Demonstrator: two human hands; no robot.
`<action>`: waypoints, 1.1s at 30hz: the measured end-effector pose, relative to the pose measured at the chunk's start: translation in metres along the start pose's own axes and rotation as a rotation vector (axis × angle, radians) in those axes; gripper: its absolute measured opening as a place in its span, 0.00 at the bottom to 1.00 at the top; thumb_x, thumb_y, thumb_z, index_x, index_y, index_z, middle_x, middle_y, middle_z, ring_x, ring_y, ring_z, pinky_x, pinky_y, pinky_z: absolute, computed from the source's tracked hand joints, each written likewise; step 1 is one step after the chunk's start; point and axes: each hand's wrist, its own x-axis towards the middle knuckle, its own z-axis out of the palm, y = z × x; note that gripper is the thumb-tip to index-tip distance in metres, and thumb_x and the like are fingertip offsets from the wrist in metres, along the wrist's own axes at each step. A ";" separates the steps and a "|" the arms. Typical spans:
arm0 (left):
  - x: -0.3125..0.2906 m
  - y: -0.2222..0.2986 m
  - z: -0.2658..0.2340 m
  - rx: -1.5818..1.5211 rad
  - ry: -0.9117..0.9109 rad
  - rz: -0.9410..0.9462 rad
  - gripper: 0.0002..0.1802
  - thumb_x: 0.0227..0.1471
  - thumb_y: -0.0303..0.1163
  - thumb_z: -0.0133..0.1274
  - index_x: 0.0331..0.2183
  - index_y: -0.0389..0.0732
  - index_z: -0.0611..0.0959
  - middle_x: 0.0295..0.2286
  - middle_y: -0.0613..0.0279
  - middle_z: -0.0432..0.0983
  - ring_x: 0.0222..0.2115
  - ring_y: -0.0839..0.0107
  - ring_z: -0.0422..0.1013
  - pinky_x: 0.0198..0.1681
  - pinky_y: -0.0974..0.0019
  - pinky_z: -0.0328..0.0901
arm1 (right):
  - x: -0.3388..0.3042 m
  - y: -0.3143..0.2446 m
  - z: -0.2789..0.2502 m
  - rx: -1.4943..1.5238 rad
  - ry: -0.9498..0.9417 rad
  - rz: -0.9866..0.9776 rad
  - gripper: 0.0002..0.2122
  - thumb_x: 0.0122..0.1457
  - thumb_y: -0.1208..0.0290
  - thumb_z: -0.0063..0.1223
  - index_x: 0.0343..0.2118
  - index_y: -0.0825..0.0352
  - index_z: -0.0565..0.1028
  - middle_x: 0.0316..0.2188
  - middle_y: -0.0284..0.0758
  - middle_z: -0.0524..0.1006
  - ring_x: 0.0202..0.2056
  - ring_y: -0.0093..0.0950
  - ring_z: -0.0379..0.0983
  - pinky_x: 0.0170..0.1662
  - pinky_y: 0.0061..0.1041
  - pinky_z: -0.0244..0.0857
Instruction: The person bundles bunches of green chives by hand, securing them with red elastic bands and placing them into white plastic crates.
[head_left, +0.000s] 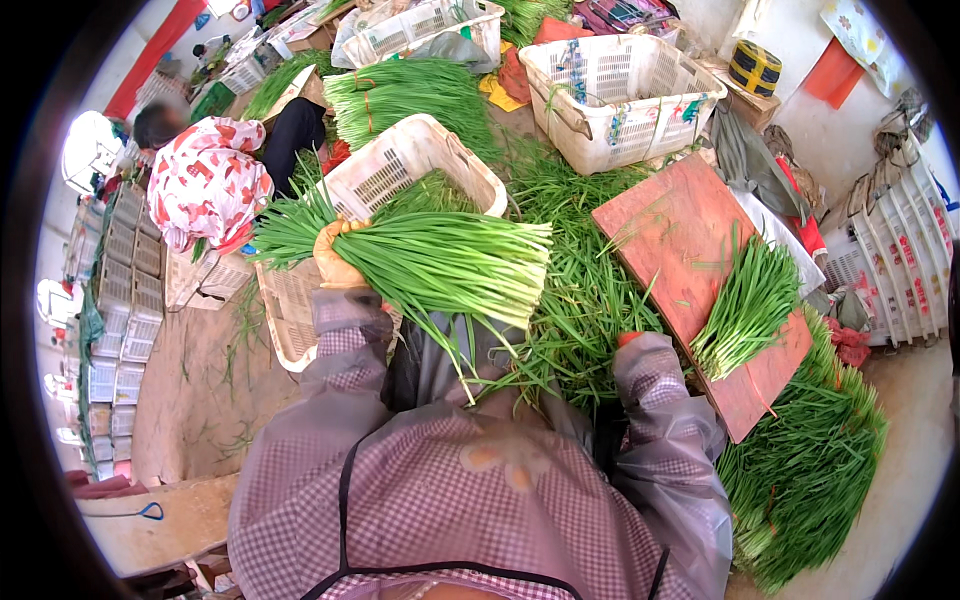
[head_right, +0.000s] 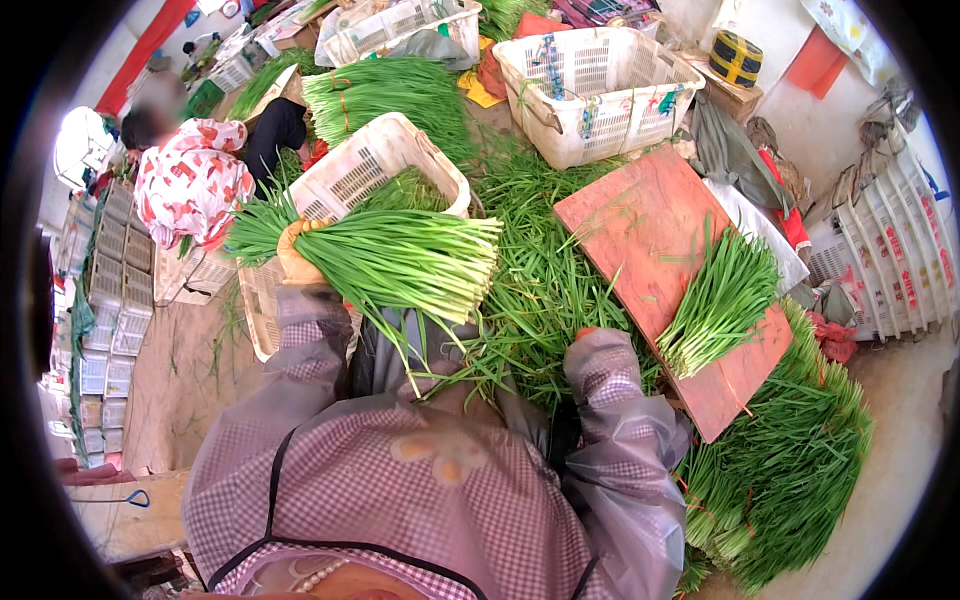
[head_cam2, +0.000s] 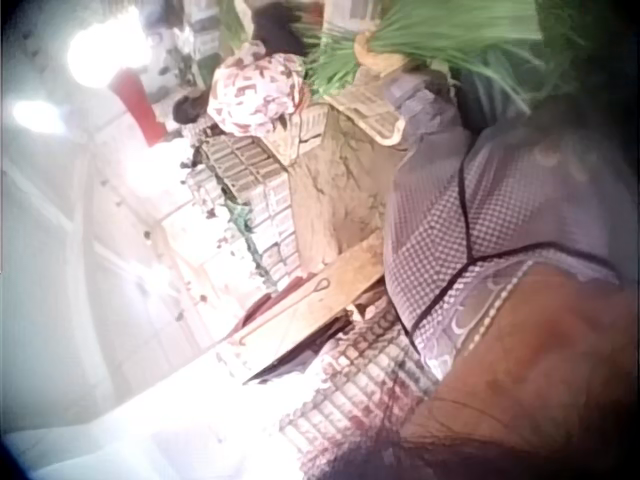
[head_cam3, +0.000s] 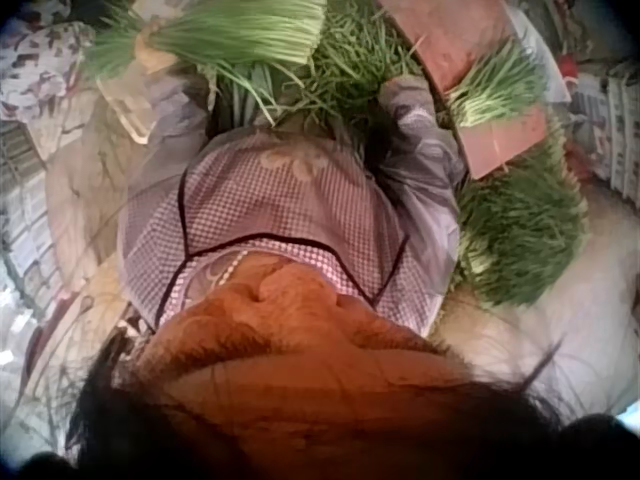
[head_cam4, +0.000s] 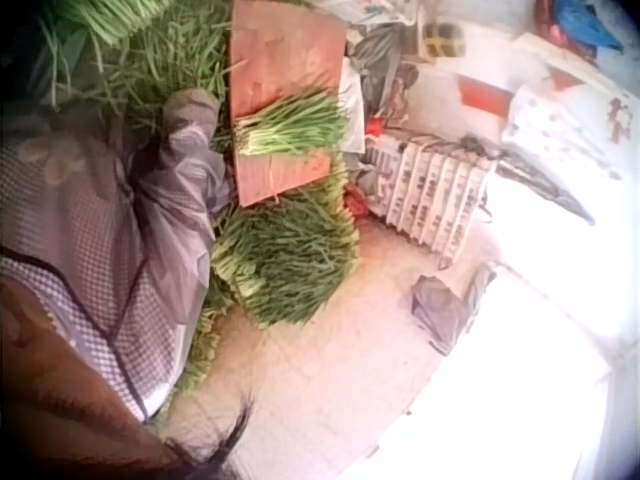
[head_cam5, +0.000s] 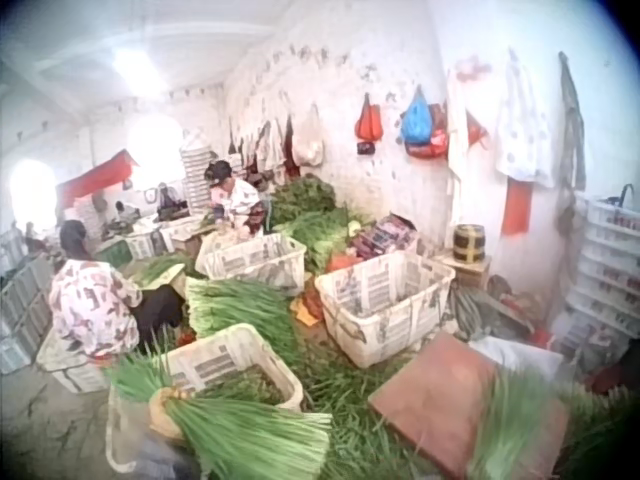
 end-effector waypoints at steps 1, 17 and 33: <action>0.000 -0.002 -0.001 -0.011 -0.020 0.002 0.04 0.44 0.26 0.51 0.23 0.39 0.71 0.20 0.65 0.67 0.24 0.67 0.67 0.42 0.60 0.68 | 0.003 -0.004 -0.005 0.199 0.071 -0.027 0.33 0.48 0.62 0.62 0.58 0.64 0.63 0.47 0.51 0.73 0.50 0.38 0.71 0.54 0.34 0.63; 0.025 -0.007 -0.038 0.083 0.210 -0.074 0.07 0.42 0.33 0.45 0.20 0.40 0.72 0.22 0.58 0.72 0.26 0.60 0.68 0.38 0.56 0.67 | 0.041 0.030 0.021 0.038 -0.089 0.099 0.21 0.55 0.56 0.53 0.46 0.65 0.74 0.40 0.45 0.77 0.45 0.42 0.73 0.48 0.34 0.66; 0.022 -0.011 -0.035 0.093 0.200 -0.053 0.07 0.42 0.32 0.46 0.21 0.40 0.73 0.23 0.57 0.73 0.26 0.58 0.69 0.38 0.53 0.68 | 0.043 -0.059 0.019 1.905 0.111 -0.439 0.14 0.65 0.63 0.44 0.28 0.66 0.75 0.20 0.32 0.75 0.14 0.16 0.57 0.19 0.17 0.54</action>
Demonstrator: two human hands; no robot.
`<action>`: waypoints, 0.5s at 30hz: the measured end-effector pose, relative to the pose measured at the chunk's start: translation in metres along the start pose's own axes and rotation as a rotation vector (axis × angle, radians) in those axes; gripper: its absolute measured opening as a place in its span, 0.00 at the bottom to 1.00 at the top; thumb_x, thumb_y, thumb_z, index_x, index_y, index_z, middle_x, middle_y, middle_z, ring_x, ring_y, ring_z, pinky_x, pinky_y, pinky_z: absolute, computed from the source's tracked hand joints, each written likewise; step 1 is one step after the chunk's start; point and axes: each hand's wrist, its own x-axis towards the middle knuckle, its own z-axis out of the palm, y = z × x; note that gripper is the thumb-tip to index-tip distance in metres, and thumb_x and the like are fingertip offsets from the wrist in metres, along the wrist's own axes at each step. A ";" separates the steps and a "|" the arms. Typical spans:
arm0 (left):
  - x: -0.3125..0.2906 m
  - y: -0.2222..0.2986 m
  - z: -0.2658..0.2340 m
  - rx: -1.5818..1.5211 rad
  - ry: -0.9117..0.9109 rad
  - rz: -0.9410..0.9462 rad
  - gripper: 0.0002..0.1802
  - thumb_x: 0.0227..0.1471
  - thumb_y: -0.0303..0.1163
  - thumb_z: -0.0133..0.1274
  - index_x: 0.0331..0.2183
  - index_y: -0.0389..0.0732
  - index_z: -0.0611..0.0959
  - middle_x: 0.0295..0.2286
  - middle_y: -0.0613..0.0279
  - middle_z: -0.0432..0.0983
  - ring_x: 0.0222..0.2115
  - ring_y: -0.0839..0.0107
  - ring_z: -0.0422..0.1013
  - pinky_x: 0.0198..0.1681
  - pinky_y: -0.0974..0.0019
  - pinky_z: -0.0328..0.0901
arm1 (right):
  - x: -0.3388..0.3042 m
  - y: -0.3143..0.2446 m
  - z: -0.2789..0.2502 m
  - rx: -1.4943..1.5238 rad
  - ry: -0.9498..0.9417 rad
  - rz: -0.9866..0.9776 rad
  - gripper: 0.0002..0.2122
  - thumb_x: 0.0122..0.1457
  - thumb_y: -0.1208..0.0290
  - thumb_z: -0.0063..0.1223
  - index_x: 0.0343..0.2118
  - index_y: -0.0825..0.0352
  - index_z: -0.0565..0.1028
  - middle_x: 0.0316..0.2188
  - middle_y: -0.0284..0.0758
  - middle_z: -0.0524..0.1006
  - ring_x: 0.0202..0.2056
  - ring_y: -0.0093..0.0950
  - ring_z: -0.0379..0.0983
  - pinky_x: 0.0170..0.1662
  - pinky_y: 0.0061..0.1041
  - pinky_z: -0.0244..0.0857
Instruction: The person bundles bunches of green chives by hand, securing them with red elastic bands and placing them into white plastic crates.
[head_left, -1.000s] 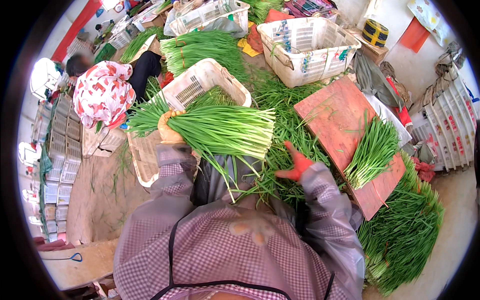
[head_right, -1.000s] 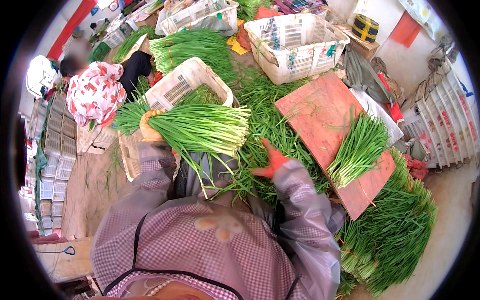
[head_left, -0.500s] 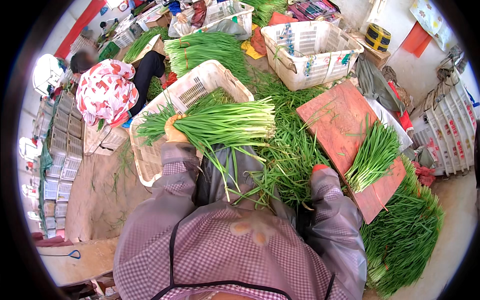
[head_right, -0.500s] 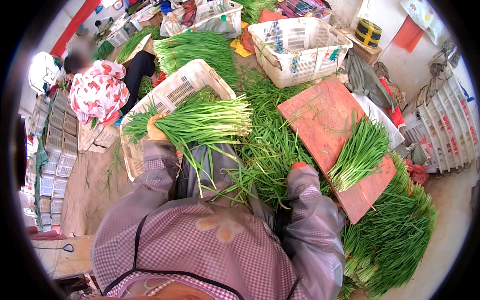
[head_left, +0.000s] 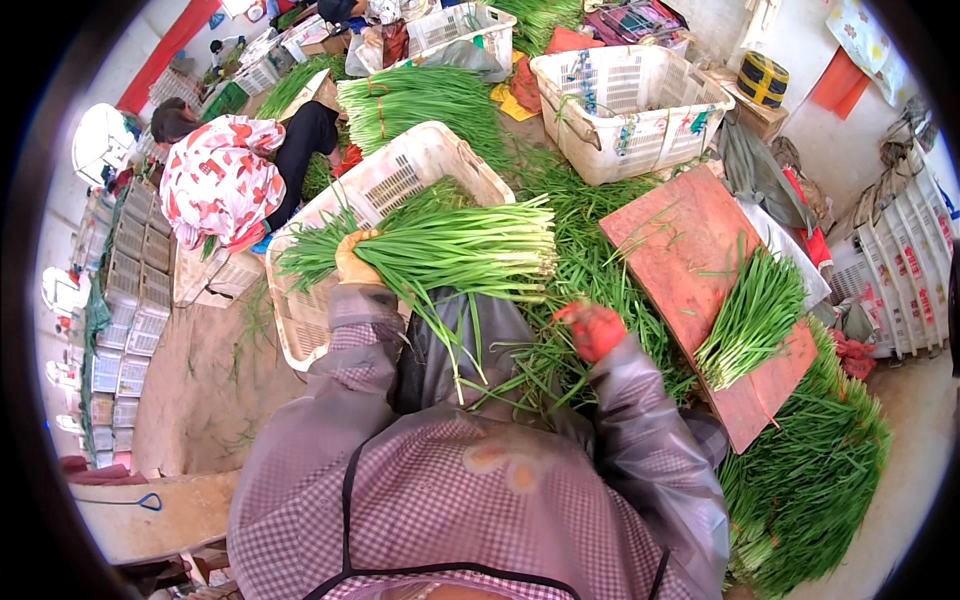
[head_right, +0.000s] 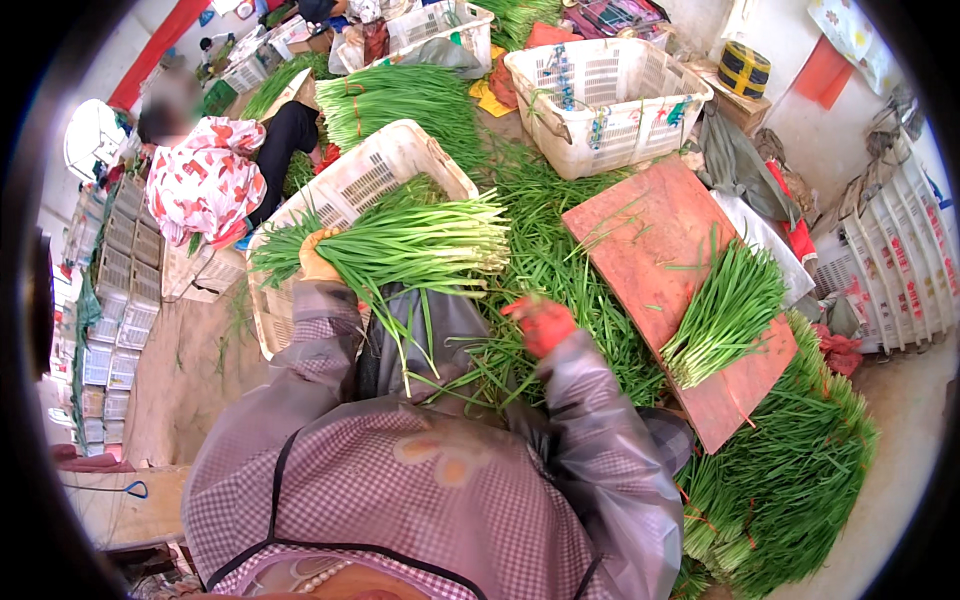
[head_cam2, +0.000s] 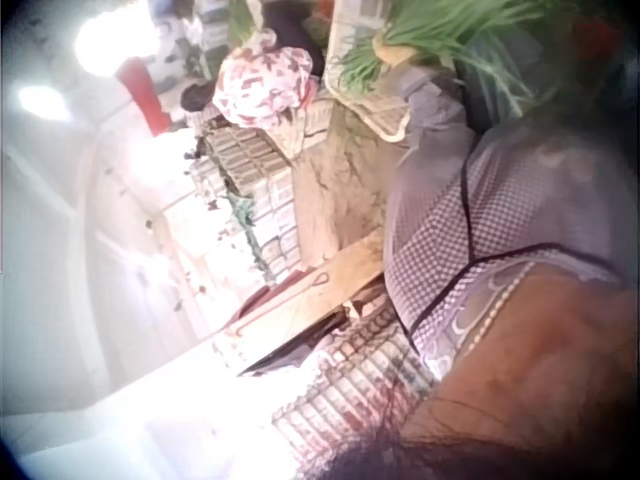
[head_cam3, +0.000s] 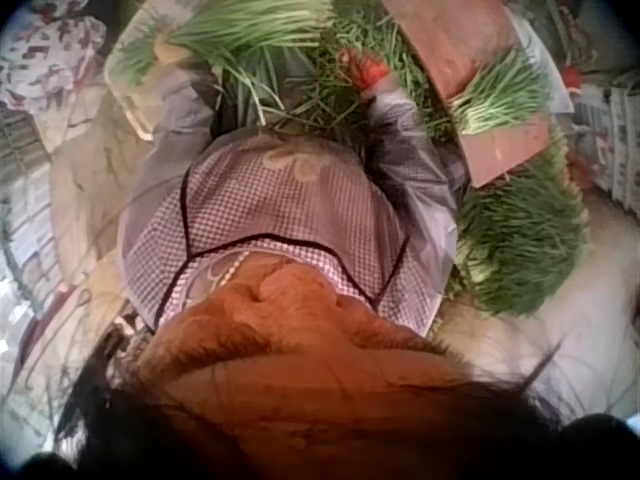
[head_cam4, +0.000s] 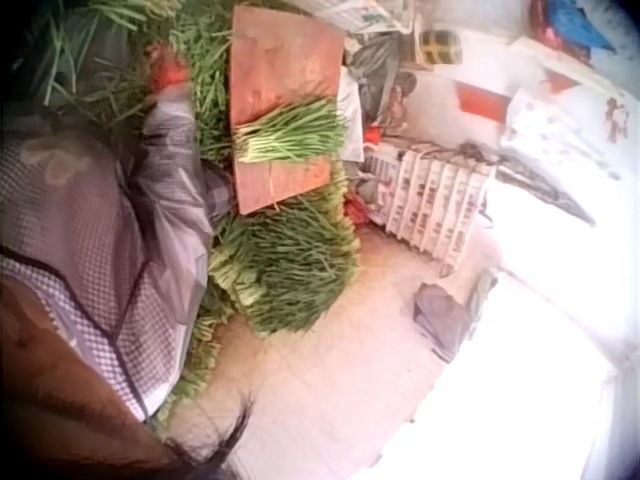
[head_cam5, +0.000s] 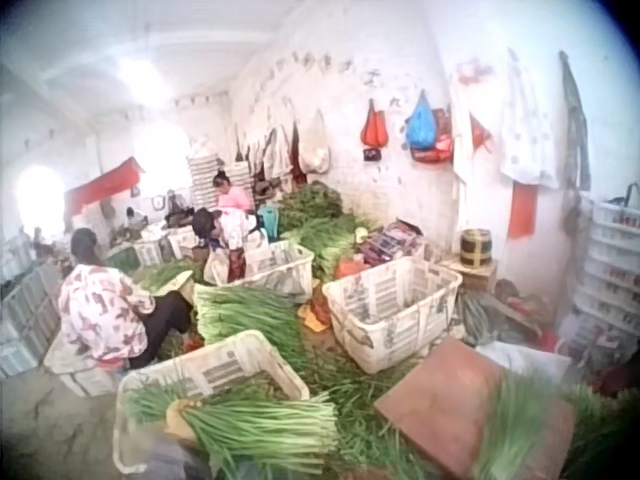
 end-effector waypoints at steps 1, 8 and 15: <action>0.001 0.002 -0.006 0.002 0.012 -0.001 0.07 0.42 0.32 0.46 0.21 0.40 0.73 0.23 0.56 0.73 0.26 0.58 0.69 0.38 0.53 0.68 | -0.003 -0.008 -0.022 -0.169 0.077 0.135 0.13 0.64 0.63 0.45 0.29 0.66 0.76 0.21 0.32 0.75 0.13 0.17 0.58 0.18 0.18 0.54; 0.013 -0.006 -0.015 0.040 0.097 0.033 0.07 0.42 0.33 0.46 0.21 0.40 0.74 0.25 0.56 0.74 0.28 0.59 0.69 0.38 0.53 0.68 | 0.020 -0.020 0.049 -0.289 0.140 0.217 0.14 0.61 0.63 0.50 0.46 0.66 0.74 0.16 0.32 0.75 0.12 0.19 0.63 0.16 0.18 0.56; 0.016 0.000 -0.023 -0.010 0.081 0.001 0.08 0.43 0.34 0.46 0.22 0.39 0.74 0.24 0.57 0.74 0.28 0.61 0.69 0.39 0.54 0.68 | 0.050 0.015 0.052 -0.232 0.232 0.064 0.12 0.62 0.65 0.49 0.41 0.67 0.77 0.17 0.31 0.75 0.12 0.19 0.62 0.15 0.19 0.54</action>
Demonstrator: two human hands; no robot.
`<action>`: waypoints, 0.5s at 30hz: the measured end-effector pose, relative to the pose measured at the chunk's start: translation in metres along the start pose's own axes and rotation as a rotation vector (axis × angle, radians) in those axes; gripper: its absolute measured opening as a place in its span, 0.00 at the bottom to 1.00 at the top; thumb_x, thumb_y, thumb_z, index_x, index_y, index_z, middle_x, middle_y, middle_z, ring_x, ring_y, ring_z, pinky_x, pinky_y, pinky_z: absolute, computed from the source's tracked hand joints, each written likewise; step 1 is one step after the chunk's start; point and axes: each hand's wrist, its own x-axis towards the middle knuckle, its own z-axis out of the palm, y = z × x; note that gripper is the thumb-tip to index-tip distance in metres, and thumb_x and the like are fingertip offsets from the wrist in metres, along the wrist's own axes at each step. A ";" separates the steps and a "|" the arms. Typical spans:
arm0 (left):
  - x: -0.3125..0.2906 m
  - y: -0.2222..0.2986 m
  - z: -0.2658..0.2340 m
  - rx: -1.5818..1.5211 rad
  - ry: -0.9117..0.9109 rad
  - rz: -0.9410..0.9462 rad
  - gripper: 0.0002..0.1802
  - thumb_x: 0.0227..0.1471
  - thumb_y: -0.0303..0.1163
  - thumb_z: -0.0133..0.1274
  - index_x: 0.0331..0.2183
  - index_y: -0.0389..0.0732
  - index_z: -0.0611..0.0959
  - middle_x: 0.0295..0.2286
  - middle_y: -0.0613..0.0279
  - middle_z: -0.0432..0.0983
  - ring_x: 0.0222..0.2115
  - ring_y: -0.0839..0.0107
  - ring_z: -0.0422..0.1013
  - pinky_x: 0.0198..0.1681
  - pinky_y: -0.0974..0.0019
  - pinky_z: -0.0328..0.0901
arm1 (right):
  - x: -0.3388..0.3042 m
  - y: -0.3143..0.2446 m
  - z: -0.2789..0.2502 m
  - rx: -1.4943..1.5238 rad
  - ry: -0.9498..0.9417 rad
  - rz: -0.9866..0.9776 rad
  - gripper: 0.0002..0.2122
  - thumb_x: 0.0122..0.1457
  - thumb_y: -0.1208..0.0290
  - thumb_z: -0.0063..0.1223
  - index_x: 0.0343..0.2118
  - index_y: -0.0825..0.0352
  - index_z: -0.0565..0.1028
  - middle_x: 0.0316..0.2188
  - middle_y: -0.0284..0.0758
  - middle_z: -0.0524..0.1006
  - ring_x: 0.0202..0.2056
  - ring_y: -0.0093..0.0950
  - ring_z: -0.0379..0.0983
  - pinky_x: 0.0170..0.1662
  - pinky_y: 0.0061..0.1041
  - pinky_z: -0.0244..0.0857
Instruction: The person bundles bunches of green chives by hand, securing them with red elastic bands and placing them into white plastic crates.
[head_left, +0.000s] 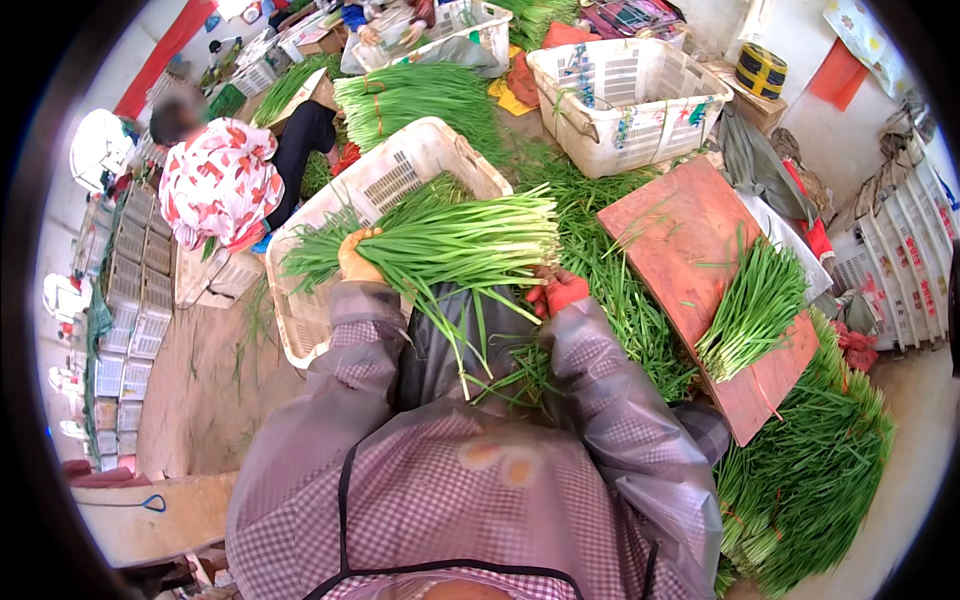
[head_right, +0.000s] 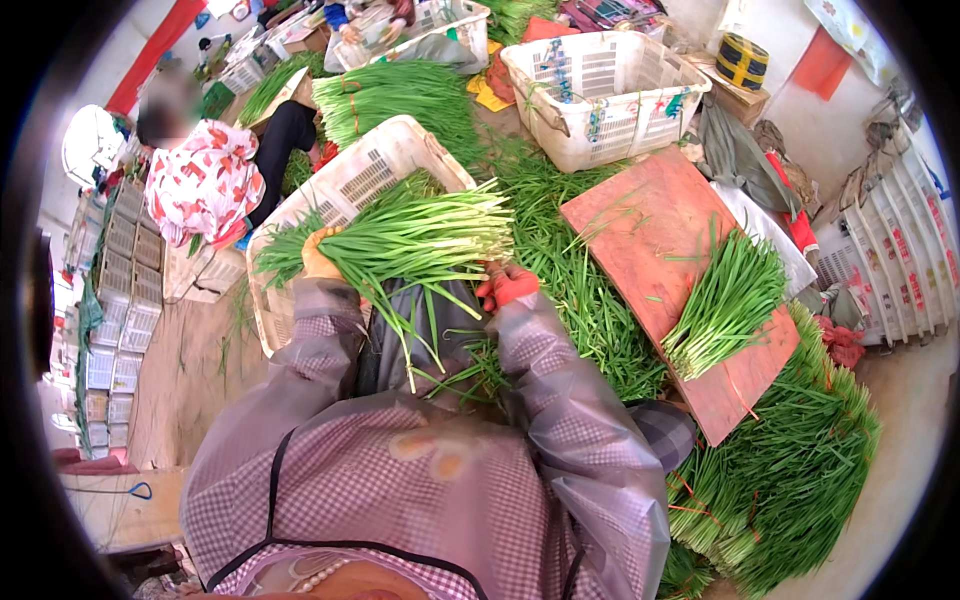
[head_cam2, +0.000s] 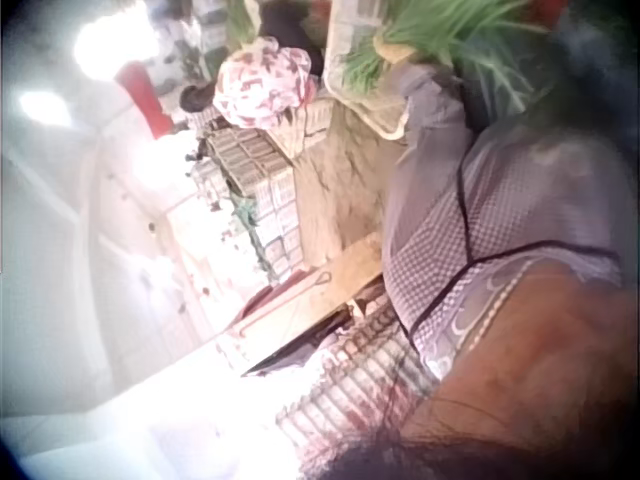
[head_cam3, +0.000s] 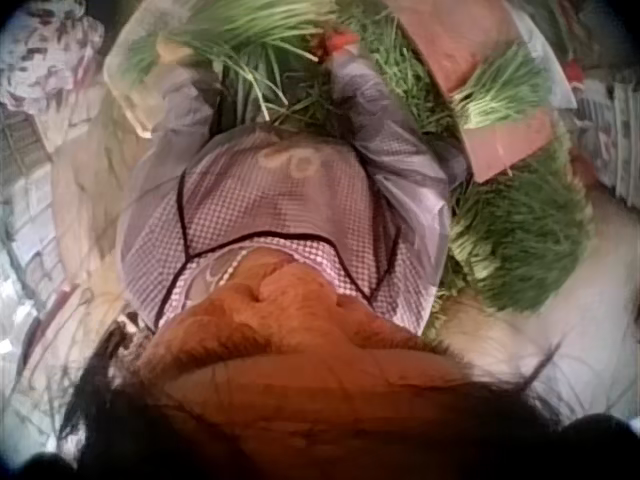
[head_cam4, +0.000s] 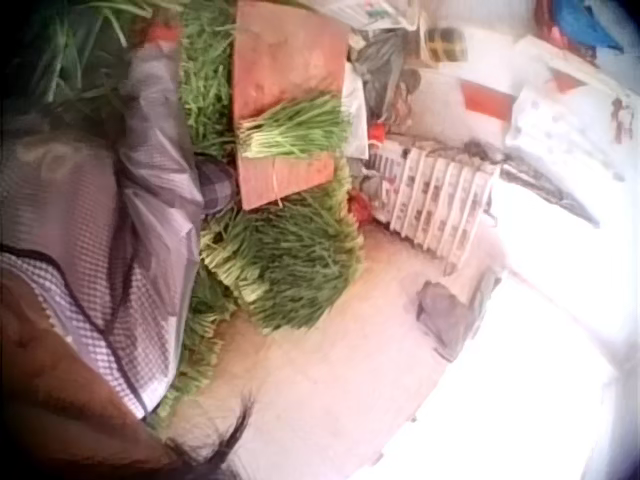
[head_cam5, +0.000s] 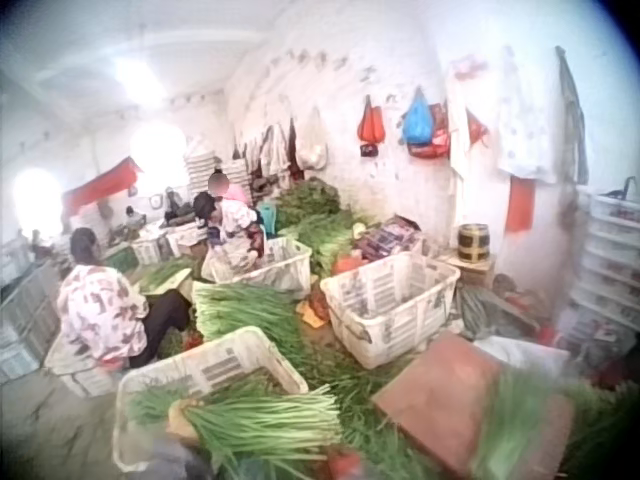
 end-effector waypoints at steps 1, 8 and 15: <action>-0.005 -0.005 0.006 0.019 -0.022 0.018 0.07 0.44 0.32 0.46 0.23 0.39 0.74 0.24 0.58 0.73 0.29 0.62 0.70 0.39 0.56 0.68 | -0.004 -0.006 -0.002 -0.084 0.037 0.034 0.12 0.63 0.65 0.48 0.41 0.66 0.77 0.16 0.30 0.74 0.12 0.18 0.61 0.15 0.18 0.54; -0.035 -0.017 0.033 -0.027 0.044 -0.056 0.07 0.45 0.32 0.47 0.24 0.39 0.74 0.24 0.59 0.73 0.29 0.62 0.70 0.39 0.58 0.68 | -0.007 -0.002 -0.015 -0.009 0.110 0.018 0.11 0.63 0.67 0.46 0.39 0.68 0.77 0.15 0.30 0.73 0.11 0.18 0.60 0.15 0.18 0.51; -0.025 -0.020 0.027 -0.069 0.017 -0.105 0.05 0.45 0.29 0.47 0.25 0.38 0.74 0.24 0.59 0.73 0.29 0.62 0.71 0.39 0.59 0.69 | -0.008 0.004 -0.041 0.017 0.232 -0.019 0.11 0.61 0.66 0.50 0.38 0.70 0.78 0.14 0.32 0.73 0.09 0.18 0.58 0.12 0.18 0.48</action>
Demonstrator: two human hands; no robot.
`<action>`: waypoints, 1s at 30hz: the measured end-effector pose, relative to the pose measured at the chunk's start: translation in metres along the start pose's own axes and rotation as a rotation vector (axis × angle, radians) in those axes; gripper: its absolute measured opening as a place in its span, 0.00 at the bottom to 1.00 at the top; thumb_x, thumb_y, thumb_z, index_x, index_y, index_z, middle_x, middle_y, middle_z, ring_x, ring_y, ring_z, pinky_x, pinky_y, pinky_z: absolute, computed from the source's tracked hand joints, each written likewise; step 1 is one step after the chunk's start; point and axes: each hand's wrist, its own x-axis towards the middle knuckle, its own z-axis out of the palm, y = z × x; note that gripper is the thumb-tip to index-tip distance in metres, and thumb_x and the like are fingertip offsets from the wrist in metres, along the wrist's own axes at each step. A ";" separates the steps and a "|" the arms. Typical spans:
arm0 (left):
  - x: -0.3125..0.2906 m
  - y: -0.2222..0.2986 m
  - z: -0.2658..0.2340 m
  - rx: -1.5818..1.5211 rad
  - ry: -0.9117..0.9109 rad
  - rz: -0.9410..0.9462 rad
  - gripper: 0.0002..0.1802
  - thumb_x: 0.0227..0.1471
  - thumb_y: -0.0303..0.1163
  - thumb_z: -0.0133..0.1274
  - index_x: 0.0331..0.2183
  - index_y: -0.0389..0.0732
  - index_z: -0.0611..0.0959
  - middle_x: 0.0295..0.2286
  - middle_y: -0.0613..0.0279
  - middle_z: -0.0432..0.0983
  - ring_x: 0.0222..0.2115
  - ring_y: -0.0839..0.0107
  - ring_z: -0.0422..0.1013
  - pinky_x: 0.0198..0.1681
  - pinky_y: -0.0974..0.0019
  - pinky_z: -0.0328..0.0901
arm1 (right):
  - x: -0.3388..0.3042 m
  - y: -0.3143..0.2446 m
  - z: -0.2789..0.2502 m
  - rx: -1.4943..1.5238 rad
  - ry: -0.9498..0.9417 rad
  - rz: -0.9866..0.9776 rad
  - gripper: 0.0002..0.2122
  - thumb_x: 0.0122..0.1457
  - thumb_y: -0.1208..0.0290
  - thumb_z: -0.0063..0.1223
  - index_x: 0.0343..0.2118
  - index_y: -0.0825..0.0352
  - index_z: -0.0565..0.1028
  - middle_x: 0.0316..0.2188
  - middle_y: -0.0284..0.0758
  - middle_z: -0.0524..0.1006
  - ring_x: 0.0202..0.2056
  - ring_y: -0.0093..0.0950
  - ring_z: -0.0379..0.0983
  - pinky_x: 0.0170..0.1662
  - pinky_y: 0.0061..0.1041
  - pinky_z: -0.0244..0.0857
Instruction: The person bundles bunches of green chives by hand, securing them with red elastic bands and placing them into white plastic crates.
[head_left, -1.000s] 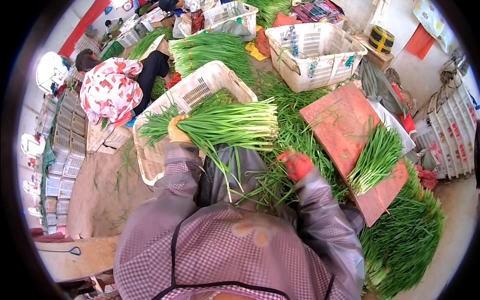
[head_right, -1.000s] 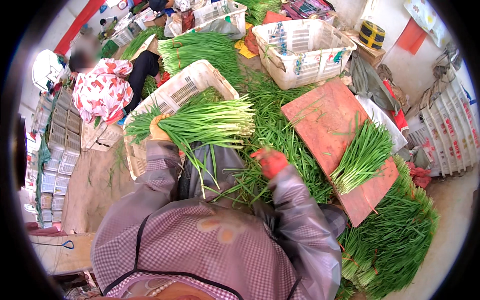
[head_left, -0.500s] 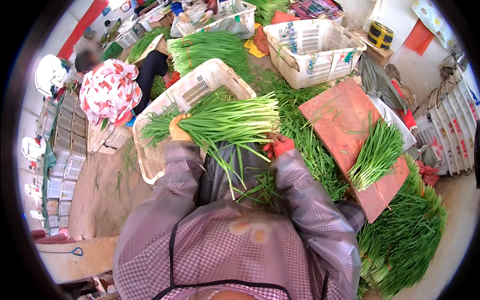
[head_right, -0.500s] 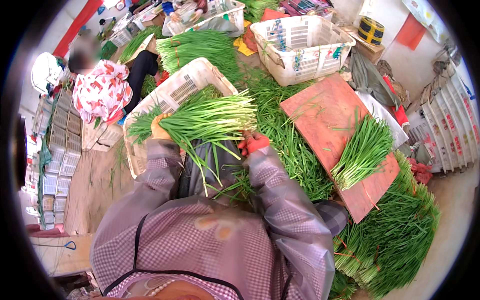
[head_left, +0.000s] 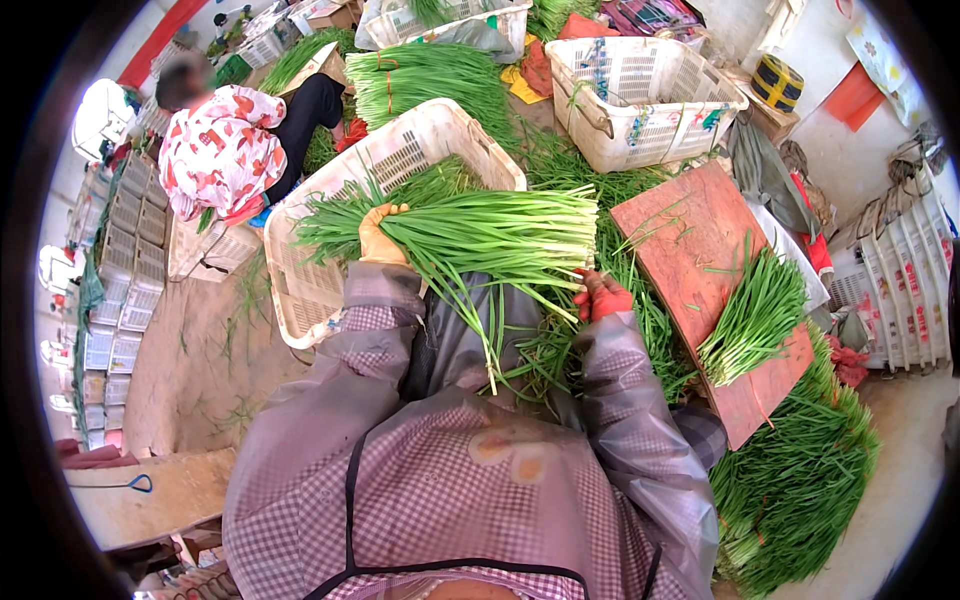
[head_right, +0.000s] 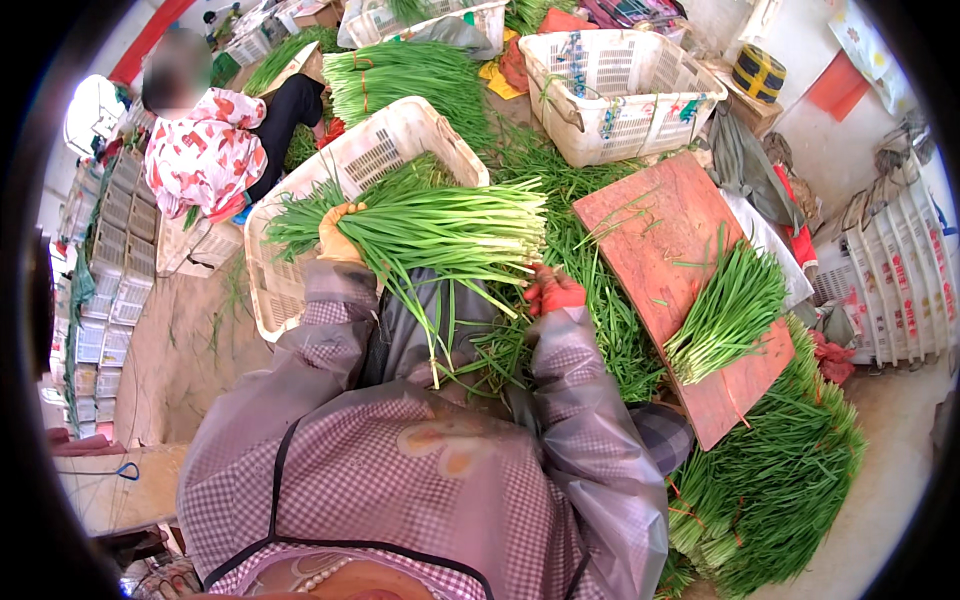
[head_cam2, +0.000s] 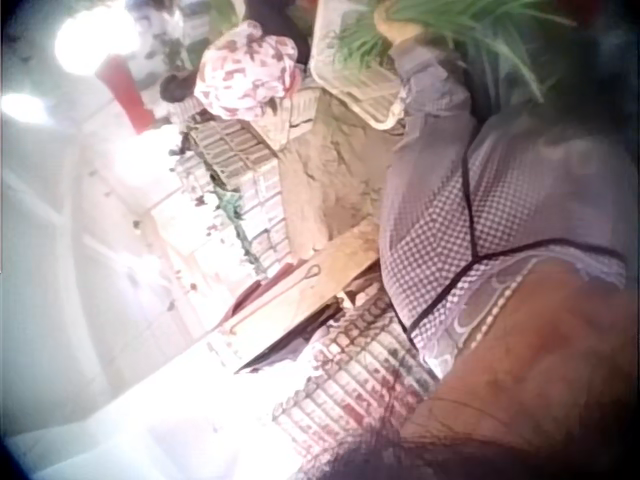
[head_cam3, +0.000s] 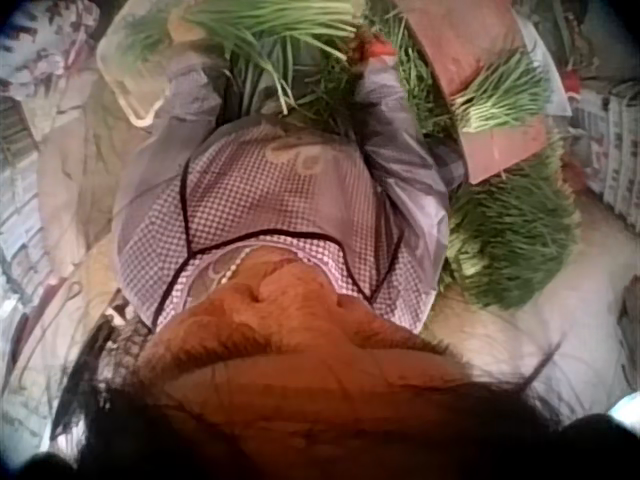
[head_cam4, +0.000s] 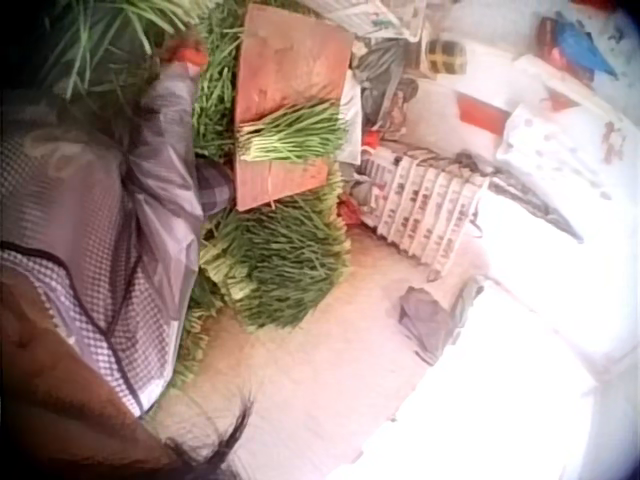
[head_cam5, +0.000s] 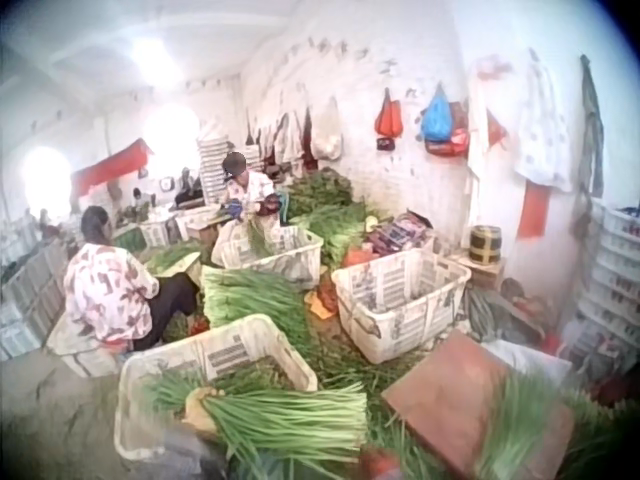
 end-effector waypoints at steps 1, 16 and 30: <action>0.000 0.000 0.000 -0.009 -0.002 0.002 0.05 0.45 0.29 0.47 0.25 0.38 0.74 0.24 0.58 0.73 0.29 0.62 0.71 0.39 0.59 0.69 | 0.002 0.000 -0.010 0.020 0.014 -0.005 0.11 0.61 0.66 0.50 0.37 0.69 0.78 0.15 0.32 0.73 0.09 0.18 0.58 0.12 0.18 0.48; -0.006 0.017 0.006 0.031 0.022 0.086 0.06 0.46 0.29 0.46 0.25 0.37 0.73 0.24 0.57 0.73 0.27 0.62 0.70 0.37 0.59 0.69 | -0.107 -0.016 0.020 -0.570 -0.960 -0.232 0.23 0.56 0.66 0.50 0.55 0.66 0.65 0.44 0.45 0.73 0.49 0.37 0.69 0.54 0.34 0.62; -0.025 0.014 0.013 0.077 -0.011 0.136 0.07 0.45 0.31 0.47 0.24 0.37 0.72 0.25 0.56 0.73 0.28 0.57 0.70 0.40 0.53 0.68 | -0.031 0.004 -0.050 -0.916 -0.144 -0.882 0.18 0.58 0.59 0.54 0.48 0.64 0.75 0.30 0.36 0.79 0.31 0.26 0.74 0.37 0.24 0.67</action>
